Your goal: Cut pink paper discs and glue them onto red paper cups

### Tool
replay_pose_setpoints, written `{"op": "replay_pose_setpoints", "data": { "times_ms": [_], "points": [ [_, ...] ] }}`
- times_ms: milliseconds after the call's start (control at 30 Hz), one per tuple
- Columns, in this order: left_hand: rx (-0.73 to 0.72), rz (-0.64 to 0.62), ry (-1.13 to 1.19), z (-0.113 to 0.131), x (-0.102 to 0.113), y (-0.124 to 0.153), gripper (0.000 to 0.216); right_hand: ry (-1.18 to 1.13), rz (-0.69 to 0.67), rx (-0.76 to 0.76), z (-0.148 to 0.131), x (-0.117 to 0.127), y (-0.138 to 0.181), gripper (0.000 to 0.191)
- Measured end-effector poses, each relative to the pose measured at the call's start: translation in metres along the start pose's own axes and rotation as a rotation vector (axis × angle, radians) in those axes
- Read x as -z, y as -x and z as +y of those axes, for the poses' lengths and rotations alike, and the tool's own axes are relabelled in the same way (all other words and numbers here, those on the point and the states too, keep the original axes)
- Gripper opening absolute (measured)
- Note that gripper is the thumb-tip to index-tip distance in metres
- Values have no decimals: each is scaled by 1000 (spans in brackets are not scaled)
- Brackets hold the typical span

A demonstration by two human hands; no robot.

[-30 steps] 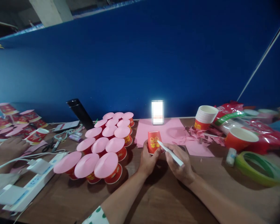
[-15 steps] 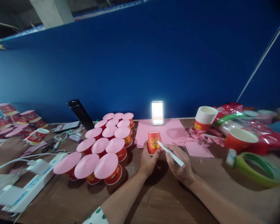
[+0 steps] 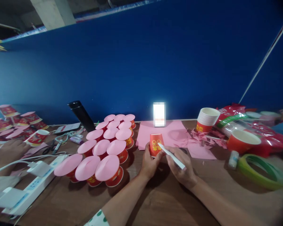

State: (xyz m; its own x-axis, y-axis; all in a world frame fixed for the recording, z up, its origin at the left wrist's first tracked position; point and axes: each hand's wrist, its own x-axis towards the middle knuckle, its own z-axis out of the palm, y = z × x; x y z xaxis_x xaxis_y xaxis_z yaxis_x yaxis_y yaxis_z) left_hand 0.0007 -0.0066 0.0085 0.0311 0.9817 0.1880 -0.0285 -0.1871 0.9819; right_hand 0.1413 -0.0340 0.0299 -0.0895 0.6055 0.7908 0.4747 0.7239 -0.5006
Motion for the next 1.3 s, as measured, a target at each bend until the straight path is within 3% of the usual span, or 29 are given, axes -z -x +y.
{"op": "replay_pose_setpoints", "data": {
  "times_ms": [533, 800, 1300],
  "points": [
    [29, 13, 45, -5, 1, -2, 53, 5, 10, -38, -3, 3, -1, 23],
    [20, -4, 105, -1, 2, -2, 55, 43, 58, -71, 8, -4, 6, 32],
    [5, 18, 117, -10, 5, -1, 51, 168, -13, -78, 15, -9, 7, 33]
  ]
}}
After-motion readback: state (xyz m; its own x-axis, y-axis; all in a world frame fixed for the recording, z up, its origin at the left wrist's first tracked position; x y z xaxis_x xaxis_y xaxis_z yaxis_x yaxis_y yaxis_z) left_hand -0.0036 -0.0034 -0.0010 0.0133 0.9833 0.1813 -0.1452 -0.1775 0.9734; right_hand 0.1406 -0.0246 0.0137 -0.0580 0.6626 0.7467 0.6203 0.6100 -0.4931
